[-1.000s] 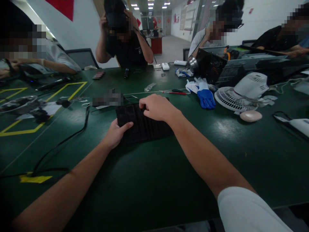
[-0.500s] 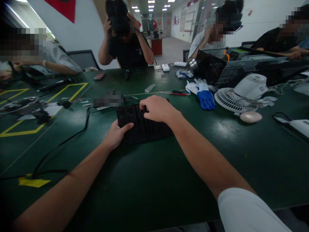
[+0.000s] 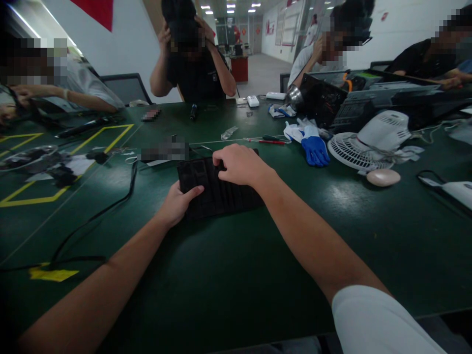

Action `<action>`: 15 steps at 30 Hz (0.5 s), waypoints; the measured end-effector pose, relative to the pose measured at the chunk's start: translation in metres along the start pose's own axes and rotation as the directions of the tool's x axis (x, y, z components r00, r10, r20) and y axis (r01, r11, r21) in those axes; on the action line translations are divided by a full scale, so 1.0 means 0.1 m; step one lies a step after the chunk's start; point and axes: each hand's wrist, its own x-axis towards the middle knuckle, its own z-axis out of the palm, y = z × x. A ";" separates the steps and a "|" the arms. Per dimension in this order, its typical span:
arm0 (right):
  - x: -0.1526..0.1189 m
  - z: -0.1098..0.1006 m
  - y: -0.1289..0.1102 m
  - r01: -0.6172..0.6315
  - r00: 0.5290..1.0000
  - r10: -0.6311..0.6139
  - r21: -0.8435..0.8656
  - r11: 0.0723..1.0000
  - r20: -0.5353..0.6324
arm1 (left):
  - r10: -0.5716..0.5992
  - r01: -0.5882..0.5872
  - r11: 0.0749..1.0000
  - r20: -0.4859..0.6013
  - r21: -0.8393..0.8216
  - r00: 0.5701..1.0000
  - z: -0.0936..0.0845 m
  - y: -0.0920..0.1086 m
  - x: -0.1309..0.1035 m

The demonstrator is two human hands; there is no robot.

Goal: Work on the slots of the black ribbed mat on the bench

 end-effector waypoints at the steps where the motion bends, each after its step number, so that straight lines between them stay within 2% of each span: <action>1: 0.00 0.00 0.00 -0.004 1.000 0.004 0.000 1.000 0.001 | -0.003 0.003 1.000 0.000 -0.001 1.000 0.00 0.00 0.00; 15: -0.01 -0.03 -0.03 -0.020 1.000 0.020 -0.005 1.000 0.014 | -0.001 0.001 1.000 0.006 0.011 1.000 -0.01 0.01 -0.01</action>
